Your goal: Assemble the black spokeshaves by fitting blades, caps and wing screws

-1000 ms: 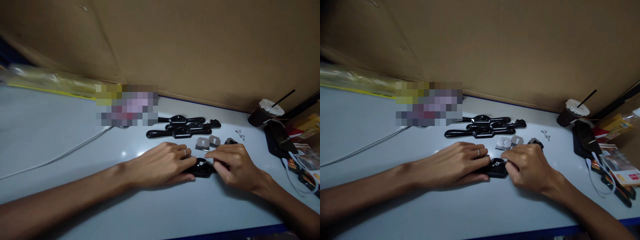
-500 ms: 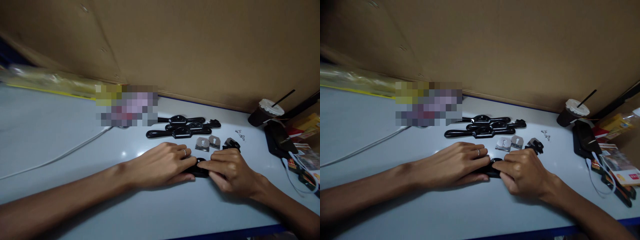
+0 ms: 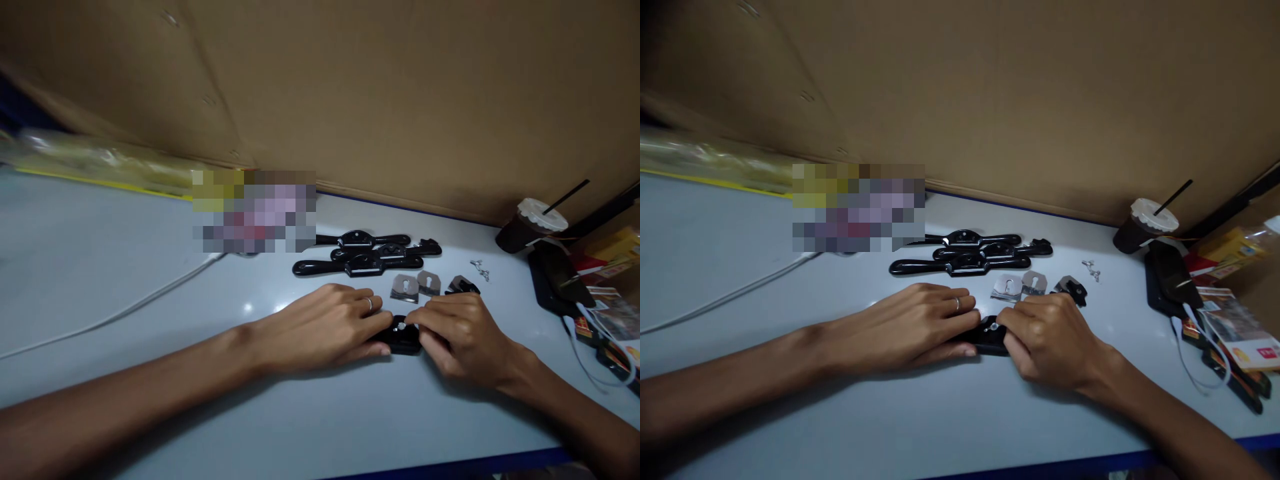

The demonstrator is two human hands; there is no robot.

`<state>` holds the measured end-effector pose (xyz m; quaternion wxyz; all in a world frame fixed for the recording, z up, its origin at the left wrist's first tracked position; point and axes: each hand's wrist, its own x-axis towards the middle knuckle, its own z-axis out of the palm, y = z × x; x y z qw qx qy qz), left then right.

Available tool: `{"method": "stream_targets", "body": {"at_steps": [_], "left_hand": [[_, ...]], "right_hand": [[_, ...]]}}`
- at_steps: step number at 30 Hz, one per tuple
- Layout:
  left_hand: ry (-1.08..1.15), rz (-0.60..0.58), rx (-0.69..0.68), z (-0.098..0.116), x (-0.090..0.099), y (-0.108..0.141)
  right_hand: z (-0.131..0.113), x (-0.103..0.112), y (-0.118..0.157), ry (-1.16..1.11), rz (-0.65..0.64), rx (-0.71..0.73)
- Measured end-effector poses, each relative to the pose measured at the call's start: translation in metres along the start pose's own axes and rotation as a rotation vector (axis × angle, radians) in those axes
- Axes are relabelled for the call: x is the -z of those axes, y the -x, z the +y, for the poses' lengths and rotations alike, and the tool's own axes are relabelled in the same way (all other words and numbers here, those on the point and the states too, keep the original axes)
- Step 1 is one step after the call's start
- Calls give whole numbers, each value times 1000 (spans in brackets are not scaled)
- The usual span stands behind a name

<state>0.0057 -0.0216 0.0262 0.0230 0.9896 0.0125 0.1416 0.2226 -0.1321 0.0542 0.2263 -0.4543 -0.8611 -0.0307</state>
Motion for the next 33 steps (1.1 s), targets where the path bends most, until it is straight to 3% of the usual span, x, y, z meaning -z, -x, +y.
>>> {"method": "stream_targets", "body": {"at_steps": [11,20,33], "left_hand": [[3,25,-6,0,0,-2],[10,9,-8,2,2,-1],[154,-14,41,6,6,-1]], "right_hand": [[-10,-10,-1,137,12,-31],[-15,-10,-1,321,-100,-48],[-15,-10,-2,252,-140,-27]]}}
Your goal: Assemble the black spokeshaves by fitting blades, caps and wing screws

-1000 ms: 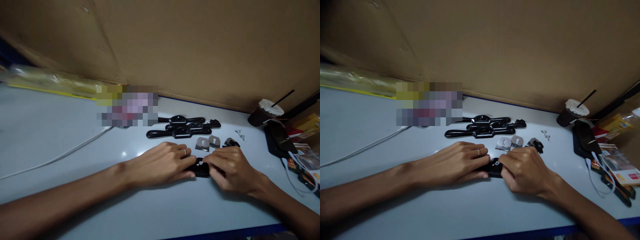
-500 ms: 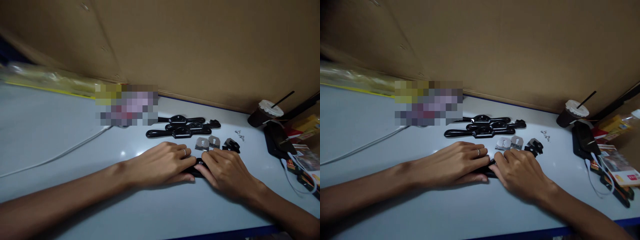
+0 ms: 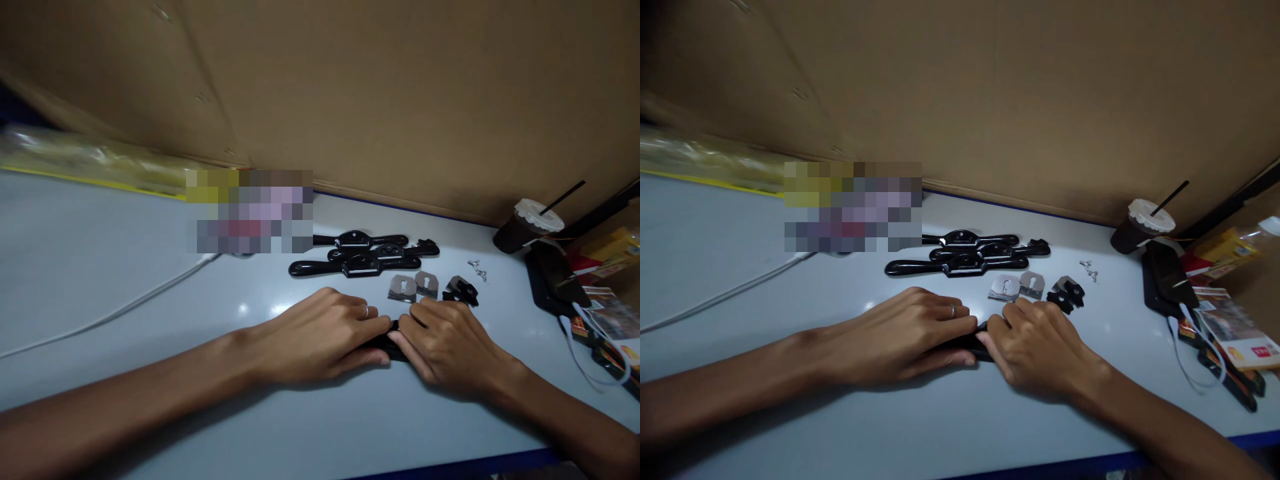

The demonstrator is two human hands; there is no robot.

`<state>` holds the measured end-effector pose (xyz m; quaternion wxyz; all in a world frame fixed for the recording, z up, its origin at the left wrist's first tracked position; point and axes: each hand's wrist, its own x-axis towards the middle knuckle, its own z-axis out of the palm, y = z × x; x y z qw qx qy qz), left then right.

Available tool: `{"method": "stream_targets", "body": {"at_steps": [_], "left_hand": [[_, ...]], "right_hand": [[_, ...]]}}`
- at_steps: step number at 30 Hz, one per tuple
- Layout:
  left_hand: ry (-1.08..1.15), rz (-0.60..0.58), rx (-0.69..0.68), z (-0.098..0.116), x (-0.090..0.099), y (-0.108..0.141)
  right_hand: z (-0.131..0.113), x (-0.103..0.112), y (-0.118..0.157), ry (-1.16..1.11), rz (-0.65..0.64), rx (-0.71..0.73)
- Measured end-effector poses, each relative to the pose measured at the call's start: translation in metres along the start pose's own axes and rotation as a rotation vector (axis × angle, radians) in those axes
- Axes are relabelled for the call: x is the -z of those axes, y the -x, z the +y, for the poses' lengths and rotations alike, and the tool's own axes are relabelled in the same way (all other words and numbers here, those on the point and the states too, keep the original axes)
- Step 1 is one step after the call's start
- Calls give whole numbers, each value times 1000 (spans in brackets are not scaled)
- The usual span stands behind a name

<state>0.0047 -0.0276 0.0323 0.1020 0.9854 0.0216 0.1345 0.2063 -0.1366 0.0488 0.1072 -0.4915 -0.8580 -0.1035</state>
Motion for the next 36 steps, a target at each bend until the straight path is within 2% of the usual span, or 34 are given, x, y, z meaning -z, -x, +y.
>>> {"method": "stream_targets", "body": {"at_steps": [19,24,29,34,36], "left_hand": [[69,-8,33,1,3,-1],[99,-22,77,1,2,0],[80,-19,140,3,-1,1],[-28,51,114,2,-4,3],[-87,95,91,1,-5,4]], "right_hand": [[-2,-3,1,-34,-22,-19],[1,-6,3,-151,-31,-91],[7,-5,2,-187,17,-169],[10,0,1,-147,85,-173],[12,2,2,-135,73,-171]]}}
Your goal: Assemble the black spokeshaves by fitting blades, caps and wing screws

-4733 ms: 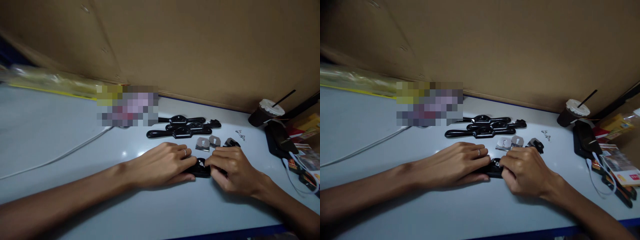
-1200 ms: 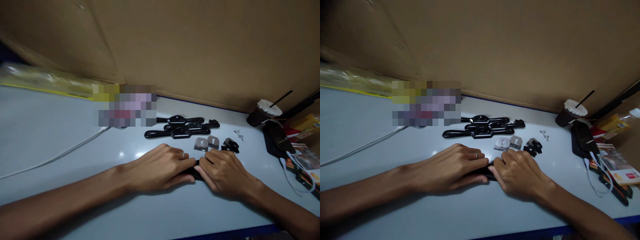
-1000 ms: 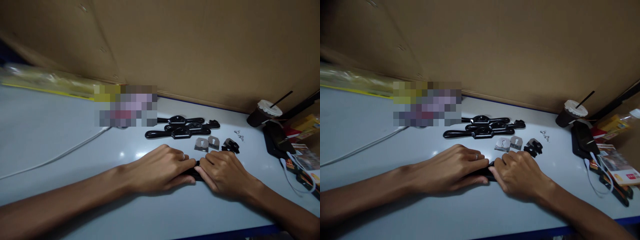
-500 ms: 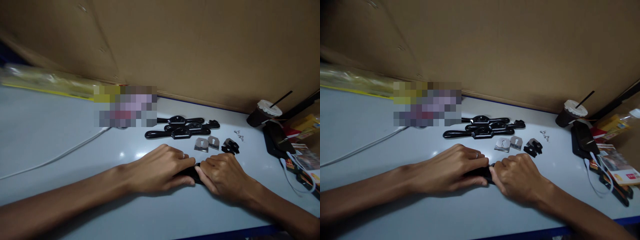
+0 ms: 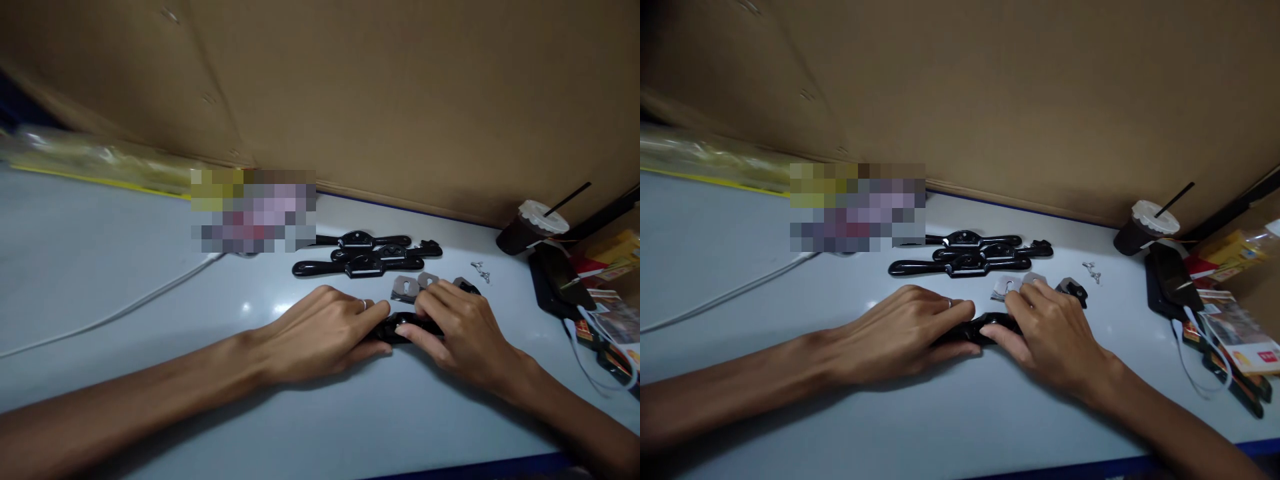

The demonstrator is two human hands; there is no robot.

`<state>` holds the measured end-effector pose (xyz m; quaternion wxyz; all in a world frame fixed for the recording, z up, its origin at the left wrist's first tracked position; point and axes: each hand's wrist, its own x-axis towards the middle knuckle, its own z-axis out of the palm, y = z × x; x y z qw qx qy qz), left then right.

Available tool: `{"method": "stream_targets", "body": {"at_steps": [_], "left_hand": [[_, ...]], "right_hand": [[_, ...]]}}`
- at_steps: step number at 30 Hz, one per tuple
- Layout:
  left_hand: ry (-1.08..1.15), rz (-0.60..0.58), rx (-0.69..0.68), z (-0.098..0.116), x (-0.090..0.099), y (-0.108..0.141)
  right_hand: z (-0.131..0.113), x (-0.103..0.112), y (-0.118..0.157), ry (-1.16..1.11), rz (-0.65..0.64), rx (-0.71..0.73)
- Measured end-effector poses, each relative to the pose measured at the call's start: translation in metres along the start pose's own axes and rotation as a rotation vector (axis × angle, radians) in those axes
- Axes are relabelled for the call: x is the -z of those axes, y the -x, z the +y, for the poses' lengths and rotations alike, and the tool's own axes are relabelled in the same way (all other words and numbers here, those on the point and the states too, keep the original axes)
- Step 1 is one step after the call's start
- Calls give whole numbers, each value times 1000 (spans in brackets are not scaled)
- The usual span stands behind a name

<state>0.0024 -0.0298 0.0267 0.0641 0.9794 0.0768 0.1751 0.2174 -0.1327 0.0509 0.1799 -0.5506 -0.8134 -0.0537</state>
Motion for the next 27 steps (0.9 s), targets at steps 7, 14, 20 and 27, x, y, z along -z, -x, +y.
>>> {"method": "stream_targets", "body": {"at_steps": [7,14,20,27], "left_hand": [[-32,-11,30,-3,-4,0],[-148,108,13,-4,-6,1],[-140,228,67,-9,-5,1],[-95,445,244,-14,1,-7]], "right_hand": [[5,0,-1,43,-119,-10],[10,6,-4,-33,-271,-36],[9,3,-1,62,-178,-71],[46,17,-7,-5,114,-352]]}}
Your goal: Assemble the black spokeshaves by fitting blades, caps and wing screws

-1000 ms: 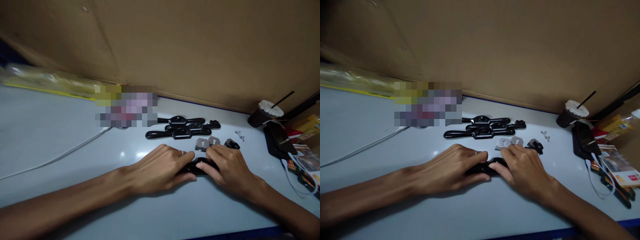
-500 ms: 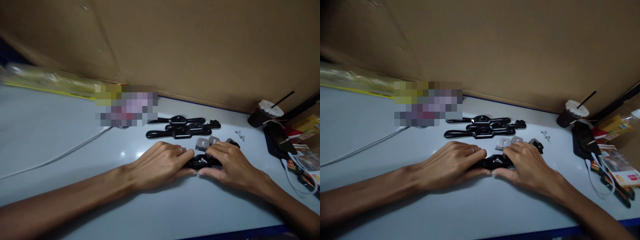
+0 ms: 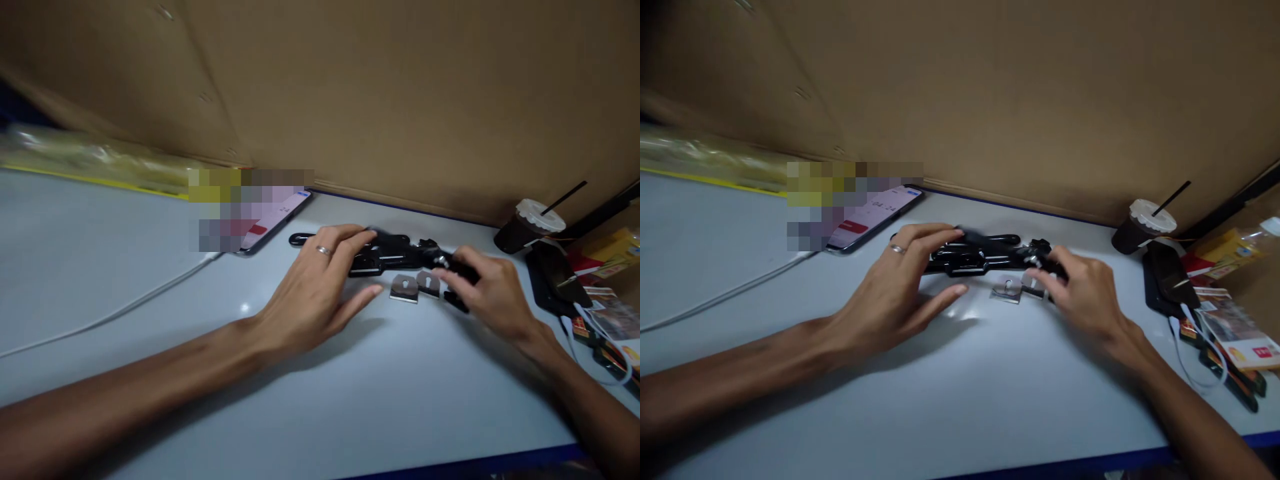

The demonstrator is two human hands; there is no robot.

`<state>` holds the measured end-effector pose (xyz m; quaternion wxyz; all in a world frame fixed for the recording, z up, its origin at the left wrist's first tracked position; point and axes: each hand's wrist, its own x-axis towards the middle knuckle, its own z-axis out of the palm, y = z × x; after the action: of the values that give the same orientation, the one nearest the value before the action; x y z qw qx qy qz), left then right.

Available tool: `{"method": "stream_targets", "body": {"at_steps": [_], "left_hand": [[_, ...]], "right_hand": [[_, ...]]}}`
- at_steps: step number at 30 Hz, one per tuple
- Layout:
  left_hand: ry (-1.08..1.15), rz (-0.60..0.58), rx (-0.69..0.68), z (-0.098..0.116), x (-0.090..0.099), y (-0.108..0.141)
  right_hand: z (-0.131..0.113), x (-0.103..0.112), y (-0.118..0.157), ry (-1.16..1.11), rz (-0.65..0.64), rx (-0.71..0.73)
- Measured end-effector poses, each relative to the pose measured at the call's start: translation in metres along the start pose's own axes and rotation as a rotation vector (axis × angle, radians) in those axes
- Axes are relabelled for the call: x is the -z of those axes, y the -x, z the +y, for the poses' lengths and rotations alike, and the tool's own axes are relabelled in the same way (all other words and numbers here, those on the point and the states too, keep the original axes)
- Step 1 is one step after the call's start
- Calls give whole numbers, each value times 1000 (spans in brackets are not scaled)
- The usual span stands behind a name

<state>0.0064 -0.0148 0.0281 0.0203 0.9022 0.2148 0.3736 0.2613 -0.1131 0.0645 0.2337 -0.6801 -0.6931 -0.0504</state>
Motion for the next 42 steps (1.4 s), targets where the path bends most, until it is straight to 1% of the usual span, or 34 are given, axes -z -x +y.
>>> {"method": "stream_targets", "body": {"at_steps": [2,3,4,6,9,11,15,20,25,28,33,36,39,42], "left_hand": [[-4,-57,28,-3,-3,0],[-13,-103,34,-4,-4,0],[-28,-151,36,-5,-6,1],[-73,-223,31,-7,-9,2],[-147,-265,25,-9,-11,4],[-175,-273,21,-10,-12,4],[-220,-268,13,-13,-13,4],[-235,-263,26,-16,-14,3],[-220,-289,35,-17,-14,3],[-184,-310,42,-17,-14,4],[-40,-324,56,-16,-15,6],[8,-340,106,-14,-13,6],[-1,-389,147,-12,-8,5],[-40,-431,142,-9,-5,4]], "right_hand": [[18,4,-11,-9,120,-102],[27,5,-16,0,160,-148],[36,6,-20,19,169,-199],[53,7,-26,93,125,-315],[71,8,-29,224,33,-456],[80,7,-30,266,5,-508],[93,3,-30,277,-33,-547],[107,-5,-30,258,-72,-547],[113,-10,-30,236,-80,-509],[115,-14,-29,218,-97,-454],[117,-17,-27,225,-119,-348],[116,-17,-25,255,-111,-321],[114,-17,-24,282,-111,-309],[112,-17,-24,304,-120,-308]]}}
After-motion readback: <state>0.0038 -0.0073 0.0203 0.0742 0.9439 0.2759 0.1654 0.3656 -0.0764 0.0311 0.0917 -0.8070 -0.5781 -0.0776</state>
